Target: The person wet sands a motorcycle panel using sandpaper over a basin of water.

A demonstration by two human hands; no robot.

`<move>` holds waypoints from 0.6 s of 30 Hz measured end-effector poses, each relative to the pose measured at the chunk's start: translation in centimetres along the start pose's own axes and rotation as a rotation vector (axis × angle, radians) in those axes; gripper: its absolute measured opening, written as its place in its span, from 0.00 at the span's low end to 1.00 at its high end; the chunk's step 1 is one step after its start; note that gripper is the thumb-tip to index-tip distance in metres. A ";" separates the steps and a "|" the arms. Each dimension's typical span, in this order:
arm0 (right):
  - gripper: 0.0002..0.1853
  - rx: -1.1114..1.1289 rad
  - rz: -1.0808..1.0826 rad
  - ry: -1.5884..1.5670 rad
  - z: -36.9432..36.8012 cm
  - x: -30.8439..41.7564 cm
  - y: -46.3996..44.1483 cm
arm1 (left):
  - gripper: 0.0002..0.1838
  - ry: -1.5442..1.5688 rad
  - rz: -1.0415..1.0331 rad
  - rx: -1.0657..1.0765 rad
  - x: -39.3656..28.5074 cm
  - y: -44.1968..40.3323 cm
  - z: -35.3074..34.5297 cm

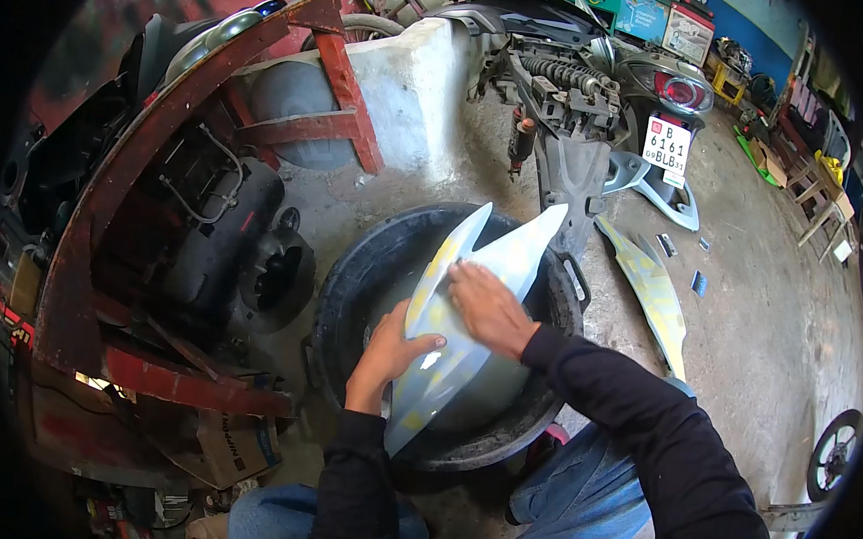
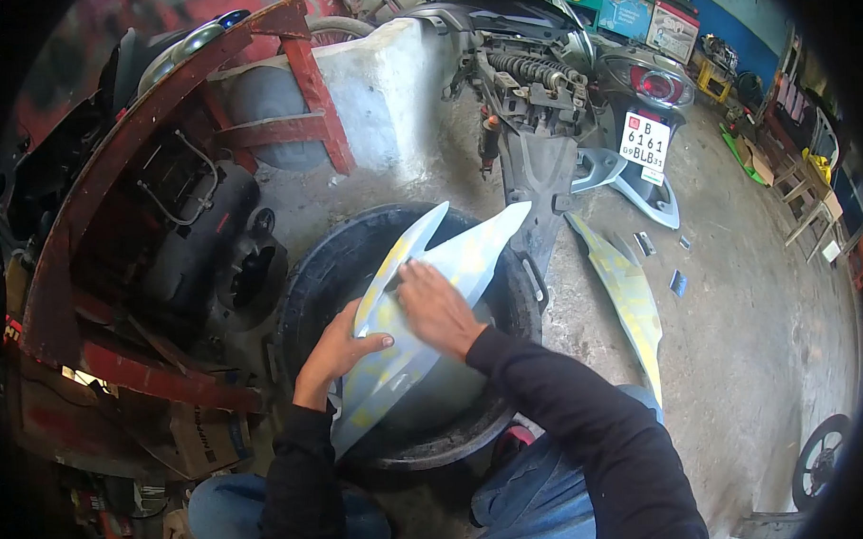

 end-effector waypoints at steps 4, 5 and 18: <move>0.10 0.008 0.094 -0.152 0.1 1.2 0.5 | 0.42 0.023 -0.040 0.004 -0.6 -0.3 0.0; 0.10 0.009 0.098 -0.155 0.0 0.1 0.3 | 0.42 0.024 -0.038 -0.001 -0.5 -0.3 0.1; 0.08 0.099 0.192 -0.116 -0.1 0.9 1.2 | 0.43 -0.002 -0.016 0.017 0.7 -0.6 -0.1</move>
Point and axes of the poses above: each hand's wrist, its own y-axis away from the middle knuckle, its own z-axis out of the back of the hand, x = y × z, the point moved 7 cm from there along -y, towards the middle knuckle, and after that the axes turned 3 degrees about y, right-handed, at the moved point
